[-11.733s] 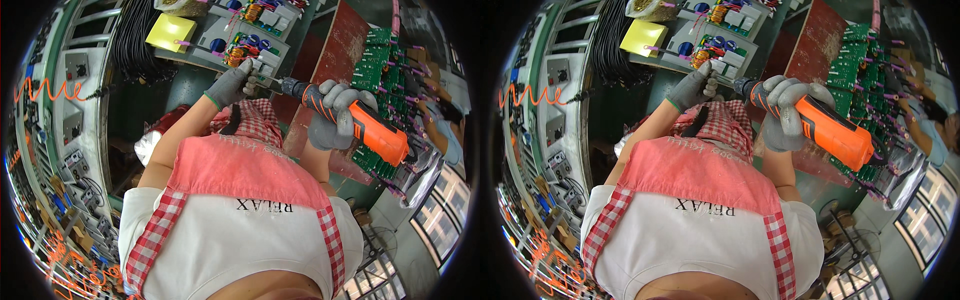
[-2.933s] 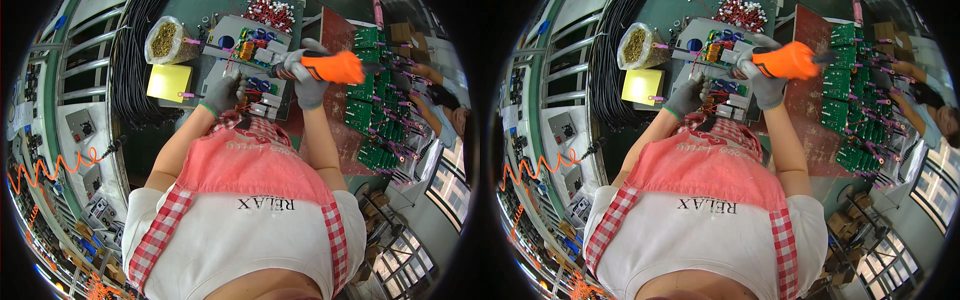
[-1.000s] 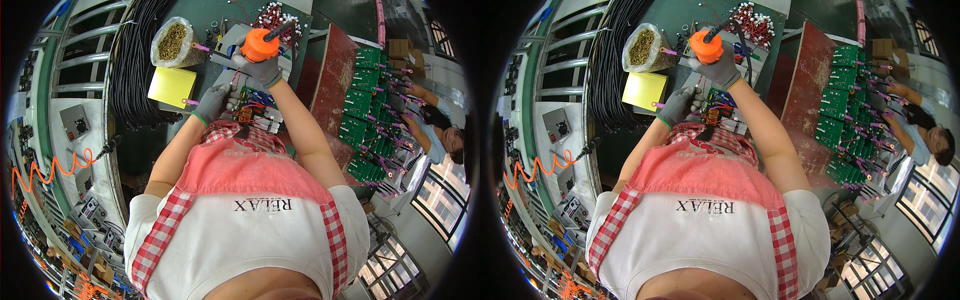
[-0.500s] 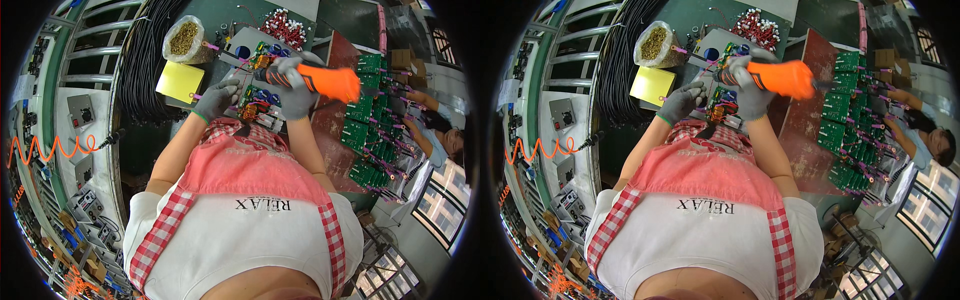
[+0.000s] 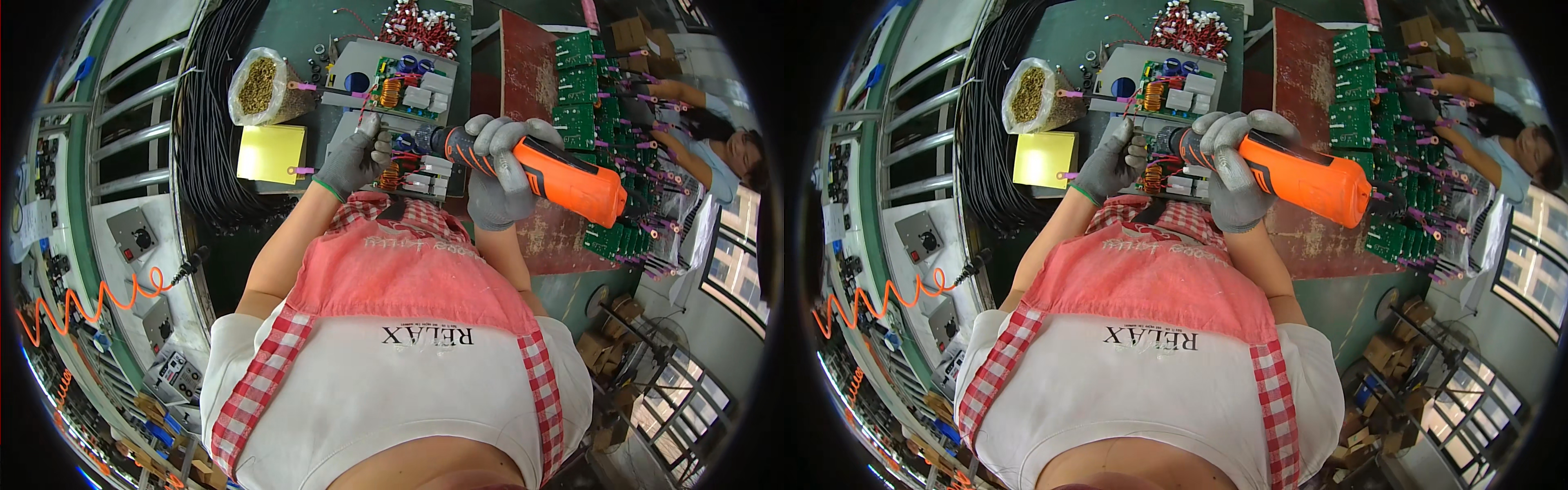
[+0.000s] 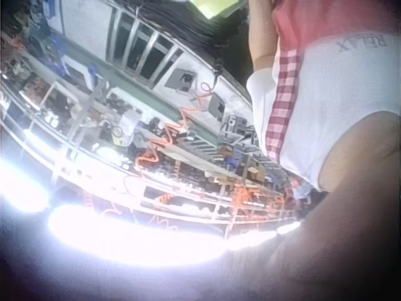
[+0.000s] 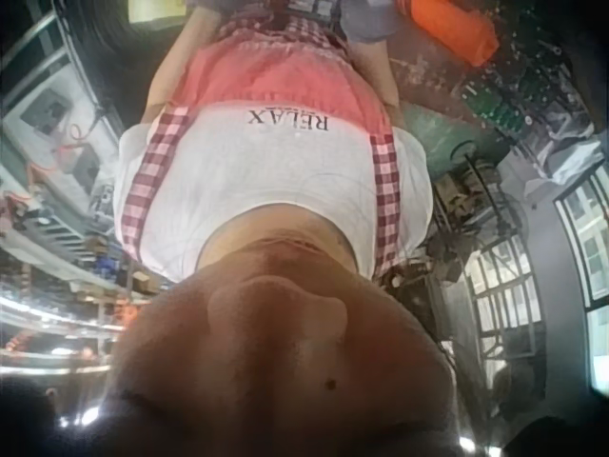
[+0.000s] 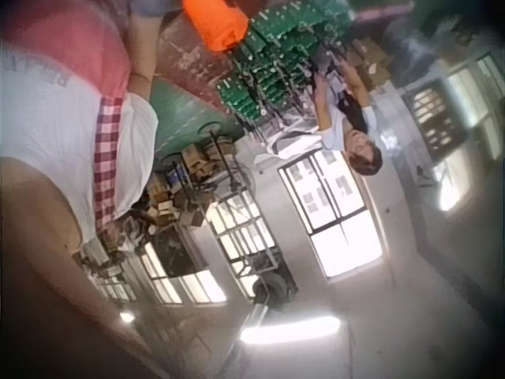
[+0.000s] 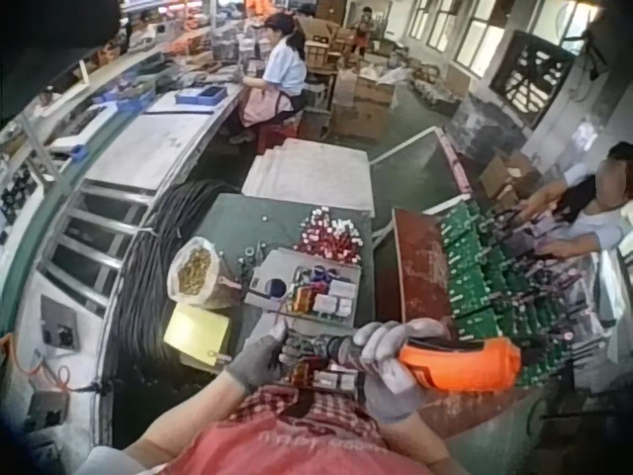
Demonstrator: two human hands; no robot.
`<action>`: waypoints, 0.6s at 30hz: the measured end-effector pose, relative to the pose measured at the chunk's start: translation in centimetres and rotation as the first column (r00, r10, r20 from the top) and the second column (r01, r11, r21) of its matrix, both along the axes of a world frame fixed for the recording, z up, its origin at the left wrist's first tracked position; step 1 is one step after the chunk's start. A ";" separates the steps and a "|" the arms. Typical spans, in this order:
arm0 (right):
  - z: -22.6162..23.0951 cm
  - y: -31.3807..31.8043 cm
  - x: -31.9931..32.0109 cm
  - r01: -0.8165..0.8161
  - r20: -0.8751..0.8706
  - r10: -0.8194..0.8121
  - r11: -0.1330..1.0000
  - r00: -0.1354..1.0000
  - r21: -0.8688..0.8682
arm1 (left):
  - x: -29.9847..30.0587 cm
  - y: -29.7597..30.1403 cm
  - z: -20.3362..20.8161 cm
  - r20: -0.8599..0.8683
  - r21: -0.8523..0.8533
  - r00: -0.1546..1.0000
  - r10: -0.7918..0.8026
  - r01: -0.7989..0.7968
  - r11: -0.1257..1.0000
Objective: The person assembles electronic components and secures metal housings with screws using an electric screwdriver.
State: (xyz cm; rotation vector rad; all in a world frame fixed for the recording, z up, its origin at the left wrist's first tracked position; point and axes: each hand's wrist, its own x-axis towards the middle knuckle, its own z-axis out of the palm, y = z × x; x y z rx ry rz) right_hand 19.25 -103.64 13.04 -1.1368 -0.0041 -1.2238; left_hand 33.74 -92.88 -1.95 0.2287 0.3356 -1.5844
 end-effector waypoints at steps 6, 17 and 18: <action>-0.2 -0.4 -0.6 0.080 -0.015 -0.080 0.997 0.997 -0.008 | 0.1 -0.9 -0.1 -0.041 0.094 0.999 -0.028 0.032 0.995; -0.4 -0.7 -0.4 0.112 -0.041 -0.111 0.994 0.993 0.019 | 0.1 -1.5 -0.4 -0.018 0.005 0.998 -0.054 0.054 0.999; -0.3 -0.7 -0.4 0.107 -0.046 -0.106 0.994 0.993 0.020 | 0.2 -1.5 -0.5 -0.060 -0.031 0.996 -0.067 0.065 0.997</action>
